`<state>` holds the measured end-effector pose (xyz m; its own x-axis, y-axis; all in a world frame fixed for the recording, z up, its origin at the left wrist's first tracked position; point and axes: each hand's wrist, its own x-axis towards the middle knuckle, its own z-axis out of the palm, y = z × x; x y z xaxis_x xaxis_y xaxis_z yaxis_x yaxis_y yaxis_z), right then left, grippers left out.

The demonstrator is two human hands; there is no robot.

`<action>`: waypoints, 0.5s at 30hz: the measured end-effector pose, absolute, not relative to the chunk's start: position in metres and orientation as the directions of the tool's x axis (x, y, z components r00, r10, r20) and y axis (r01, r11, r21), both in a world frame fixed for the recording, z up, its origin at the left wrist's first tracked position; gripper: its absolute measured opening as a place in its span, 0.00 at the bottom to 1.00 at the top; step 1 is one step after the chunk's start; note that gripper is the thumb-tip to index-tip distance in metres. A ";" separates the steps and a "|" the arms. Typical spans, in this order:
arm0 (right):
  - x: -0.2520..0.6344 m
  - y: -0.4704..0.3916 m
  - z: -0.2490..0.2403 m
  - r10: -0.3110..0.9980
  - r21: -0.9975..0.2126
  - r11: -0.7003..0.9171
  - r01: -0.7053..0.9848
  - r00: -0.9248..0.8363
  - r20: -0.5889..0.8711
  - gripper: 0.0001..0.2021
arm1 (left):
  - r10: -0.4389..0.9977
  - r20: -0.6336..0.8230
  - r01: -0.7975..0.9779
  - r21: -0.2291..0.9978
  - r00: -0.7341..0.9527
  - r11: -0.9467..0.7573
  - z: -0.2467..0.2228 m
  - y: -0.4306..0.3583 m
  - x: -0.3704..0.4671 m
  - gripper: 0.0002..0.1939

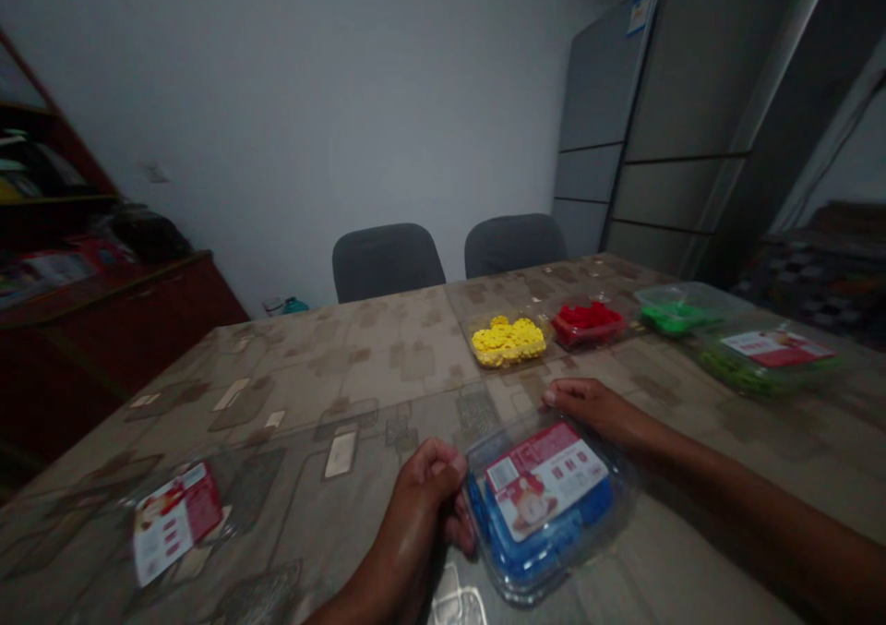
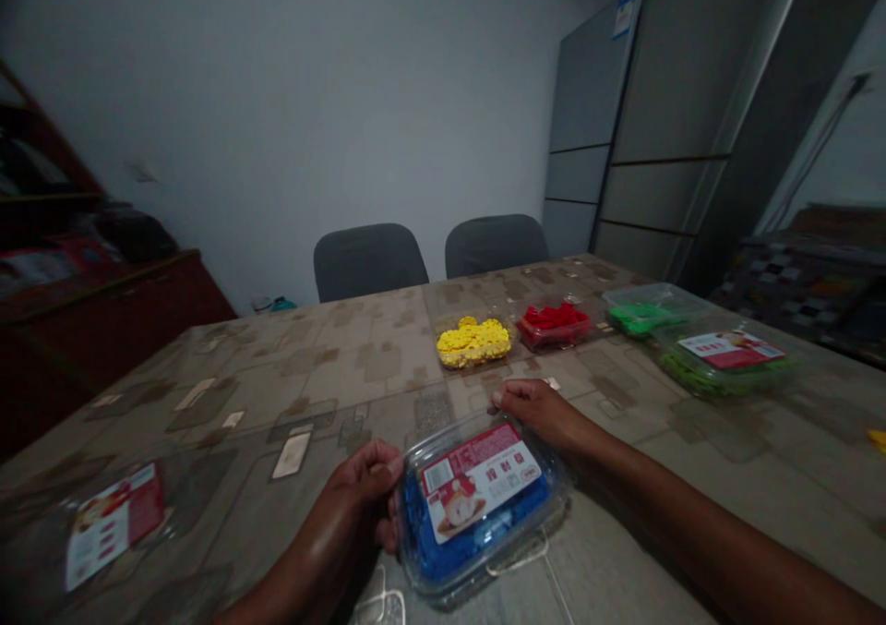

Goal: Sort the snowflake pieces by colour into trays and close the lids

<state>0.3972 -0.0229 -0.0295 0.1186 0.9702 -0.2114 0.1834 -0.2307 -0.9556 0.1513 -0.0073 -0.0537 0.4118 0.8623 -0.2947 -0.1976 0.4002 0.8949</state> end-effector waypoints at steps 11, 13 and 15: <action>0.399 -0.033 -0.026 0.962 -0.959 -0.264 0.105 0.102 -0.254 0.24 | 0.867 -0.290 -0.179 0.905 0.406 0.386 -0.057 -0.012 0.148 0.19; 0.402 -0.041 -0.025 0.963 -0.960 -0.262 0.097 0.094 -0.253 0.22 | 0.867 -0.290 -0.172 0.907 0.404 0.384 -0.059 -0.012 0.148 0.20; 0.408 -0.051 -0.024 0.964 -0.959 -0.263 0.105 0.079 -0.256 0.20 | 0.866 -0.294 -0.166 0.908 0.404 0.386 -0.061 -0.012 0.148 0.21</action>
<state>0.4080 -0.0514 -0.0239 0.0786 0.9636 -0.2557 0.1050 -0.2630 -0.9591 0.1482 -0.0117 -0.0611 0.4041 0.8661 -0.2941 -0.1658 0.3856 0.9077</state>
